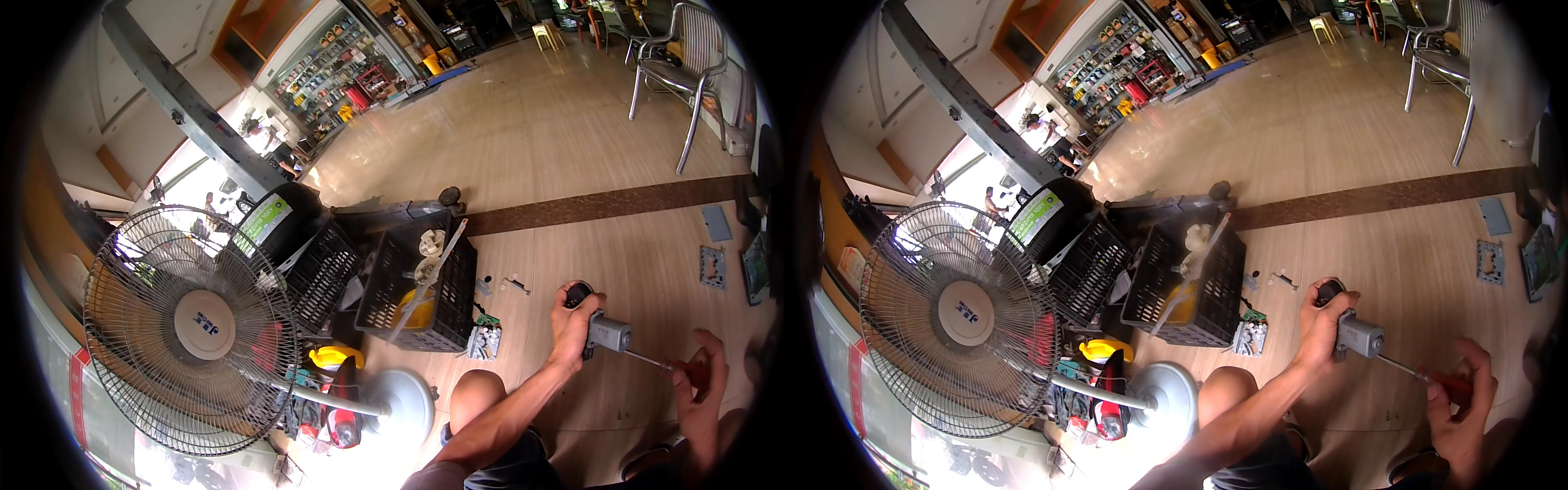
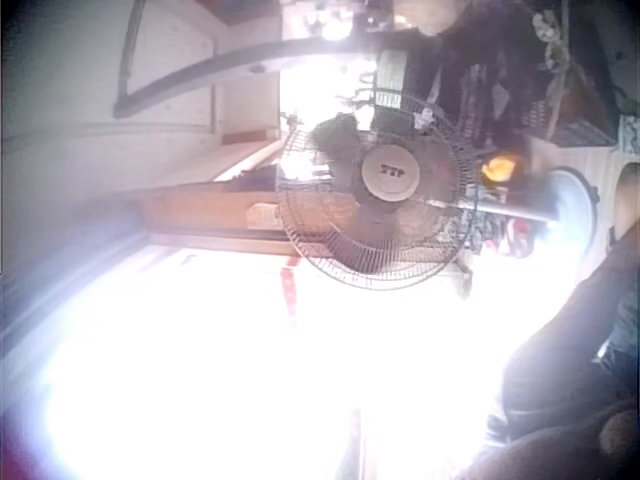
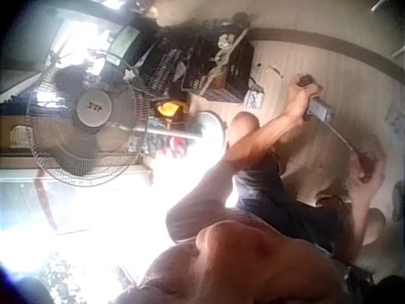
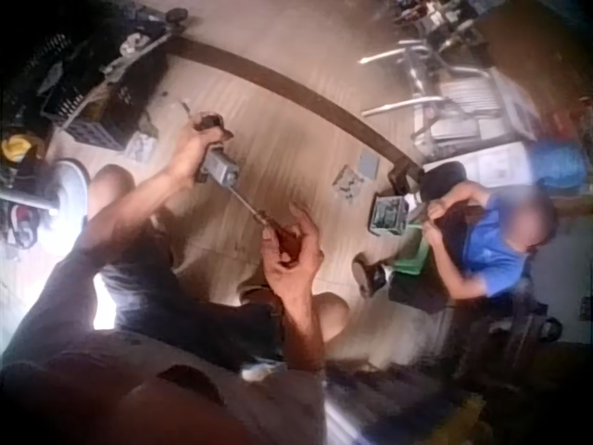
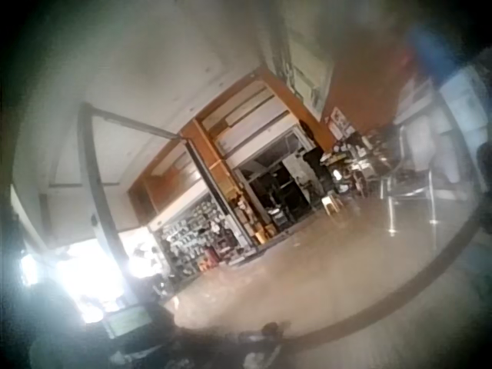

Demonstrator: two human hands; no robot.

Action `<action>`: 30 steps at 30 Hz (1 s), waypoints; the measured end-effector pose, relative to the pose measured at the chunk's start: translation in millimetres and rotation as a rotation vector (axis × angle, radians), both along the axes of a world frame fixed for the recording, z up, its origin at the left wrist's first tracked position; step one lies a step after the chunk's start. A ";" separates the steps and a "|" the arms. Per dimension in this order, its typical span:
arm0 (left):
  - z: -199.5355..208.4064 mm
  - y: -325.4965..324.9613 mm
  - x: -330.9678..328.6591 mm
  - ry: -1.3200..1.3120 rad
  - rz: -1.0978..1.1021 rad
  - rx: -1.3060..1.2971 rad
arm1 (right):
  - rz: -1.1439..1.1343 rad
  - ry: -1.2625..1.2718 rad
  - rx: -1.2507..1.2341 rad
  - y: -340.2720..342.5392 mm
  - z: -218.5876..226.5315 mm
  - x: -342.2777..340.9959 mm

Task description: The person sits on the floor and uses a red screwdriver to unscrew and remove a cap from a small grey cylindrical device. They manipulate the device and the screwdriver to access the internal components, then re-attach the cap and tighten it back down.

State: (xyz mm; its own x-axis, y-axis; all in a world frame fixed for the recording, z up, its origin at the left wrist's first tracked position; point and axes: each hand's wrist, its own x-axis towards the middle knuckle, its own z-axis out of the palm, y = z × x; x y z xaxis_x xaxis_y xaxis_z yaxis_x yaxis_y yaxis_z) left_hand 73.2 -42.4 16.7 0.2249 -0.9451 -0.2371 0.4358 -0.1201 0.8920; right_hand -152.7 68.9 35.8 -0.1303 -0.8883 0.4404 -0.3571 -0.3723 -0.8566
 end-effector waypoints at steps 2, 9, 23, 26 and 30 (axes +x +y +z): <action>-0.2 0.3 -1.0 -0.004 0.002 -0.015 | 0.007 0.125 -0.053 1.3 -8.0 -9.4; 3.9 12.2 3.4 0.021 0.021 -0.010 | 0.183 -0.223 0.569 12.0 31.0 -4.9; 5.9 -2.5 4.5 0.009 0.061 -0.048 | 0.052 0.160 0.137 -3.5 37.1 1.8; -8.5 -4.4 18.7 0.013 0.075 -0.040 | 0.134 0.177 0.039 -12.9 28.2 8.0; -2.5 -4.6 3.7 0.015 0.030 0.002 | 0.207 0.242 0.027 -8.1 44.0 -12.7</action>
